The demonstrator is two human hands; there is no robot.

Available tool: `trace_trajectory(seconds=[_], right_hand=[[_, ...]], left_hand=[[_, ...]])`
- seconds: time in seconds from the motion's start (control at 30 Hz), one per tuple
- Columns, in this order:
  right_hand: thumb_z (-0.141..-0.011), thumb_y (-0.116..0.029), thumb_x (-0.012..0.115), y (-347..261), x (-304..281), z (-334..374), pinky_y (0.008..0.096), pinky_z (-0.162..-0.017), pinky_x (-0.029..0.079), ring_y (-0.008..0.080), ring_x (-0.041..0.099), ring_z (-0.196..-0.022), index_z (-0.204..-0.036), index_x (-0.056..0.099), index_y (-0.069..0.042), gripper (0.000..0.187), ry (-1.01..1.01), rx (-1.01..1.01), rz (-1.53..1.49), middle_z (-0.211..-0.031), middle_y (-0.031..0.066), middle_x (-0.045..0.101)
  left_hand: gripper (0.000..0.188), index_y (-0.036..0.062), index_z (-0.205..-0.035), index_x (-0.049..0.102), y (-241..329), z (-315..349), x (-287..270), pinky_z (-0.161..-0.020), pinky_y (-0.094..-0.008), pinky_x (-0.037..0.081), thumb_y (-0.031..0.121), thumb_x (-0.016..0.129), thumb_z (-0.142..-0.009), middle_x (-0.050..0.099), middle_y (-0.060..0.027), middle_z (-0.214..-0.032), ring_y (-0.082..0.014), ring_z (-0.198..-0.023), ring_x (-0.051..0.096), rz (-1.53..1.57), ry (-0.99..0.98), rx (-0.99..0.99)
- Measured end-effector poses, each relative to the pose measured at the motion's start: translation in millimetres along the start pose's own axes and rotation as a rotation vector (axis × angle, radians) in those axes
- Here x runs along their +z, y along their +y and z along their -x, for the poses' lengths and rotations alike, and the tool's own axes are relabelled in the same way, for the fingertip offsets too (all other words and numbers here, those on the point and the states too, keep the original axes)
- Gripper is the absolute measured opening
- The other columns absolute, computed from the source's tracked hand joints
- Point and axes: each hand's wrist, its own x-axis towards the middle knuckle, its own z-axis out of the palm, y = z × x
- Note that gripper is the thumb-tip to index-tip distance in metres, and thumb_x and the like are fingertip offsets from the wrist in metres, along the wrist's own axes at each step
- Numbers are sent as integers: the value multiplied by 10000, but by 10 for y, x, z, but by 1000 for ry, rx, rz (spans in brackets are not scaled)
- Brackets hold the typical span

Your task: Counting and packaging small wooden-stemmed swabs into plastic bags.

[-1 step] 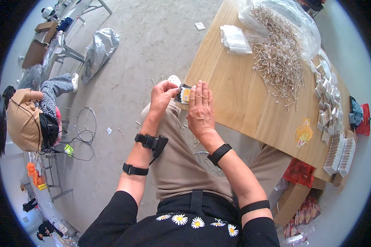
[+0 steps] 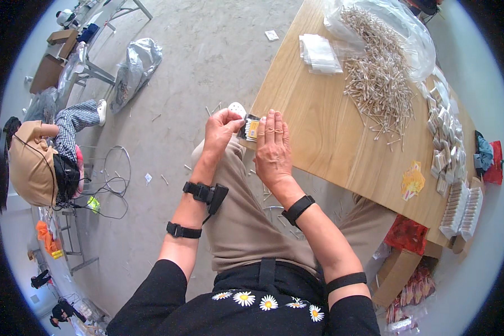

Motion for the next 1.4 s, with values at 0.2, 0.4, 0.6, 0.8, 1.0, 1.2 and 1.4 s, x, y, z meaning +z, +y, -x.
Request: trace_trajectory(seconds=[0.2,0.4,0.6,0.8,1.0,1.2,1.4], right_hand=[[-678,-158,791,-15,-4,-11,453,-1232,148,382,161,-1497,-1473,279,76,974,-23,9,39,-1575,257,220],[-680,-159,790,-13,-4,-12,451,-1232,150,380,163,-1497,-1474,280,73,972,-19,9,41,-1574,254,225],[-692,-143,759,4,8,-8,455,-1228,157,387,175,-1493,-1469,289,79,934,-5,6,37,-1569,260,238],[-677,-160,785,20,67,-7,464,-1222,160,395,168,-1493,-1467,290,80,963,33,-17,71,-1570,265,227],[-745,-110,691,-11,-11,-14,462,-1224,157,398,174,-1492,-1465,308,82,838,-4,3,25,-1571,265,232],[-818,-30,576,-19,108,-99,463,-1221,161,402,182,-1488,-1462,312,82,705,28,-30,103,-1565,268,237],[-836,-29,554,-82,169,-184,462,-1222,153,394,172,-1492,-1459,320,78,675,40,-27,91,-1570,261,228]], left_hand=[[46,-12,-846,680,20,-25,13,-583,-242,501,4,701,-809,685,-48,-723,-81,-628,605,12,-19,19],[54,-14,-851,670,5,-36,-3,-599,-245,514,-12,703,-809,690,-53,-751,-91,-649,620,106,-49,4],[74,-11,-855,651,66,5,-22,-609,-247,522,-53,686,-805,683,-53,-780,-102,-673,633,177,-64,-53],[115,-16,-878,649,-11,-24,-46,-616,-266,527,-60,657,-771,682,-60,-764,-113,-662,637,83,-24,31],[127,23,-899,632,236,63,-25,-611,-325,520,4,623,-774,665,-97,-718,-170,-626,641,-491,88,318],[104,47,-864,599,357,119,34,-648,-423,502,4,578,-773,639,-146,-745,-313,-705,646,-708,125,566],[110,53,-873,591,420,145,59,-676,-442,500,20,600,-768,651,-143,-775,-339,-750,649,-784,112,576]])
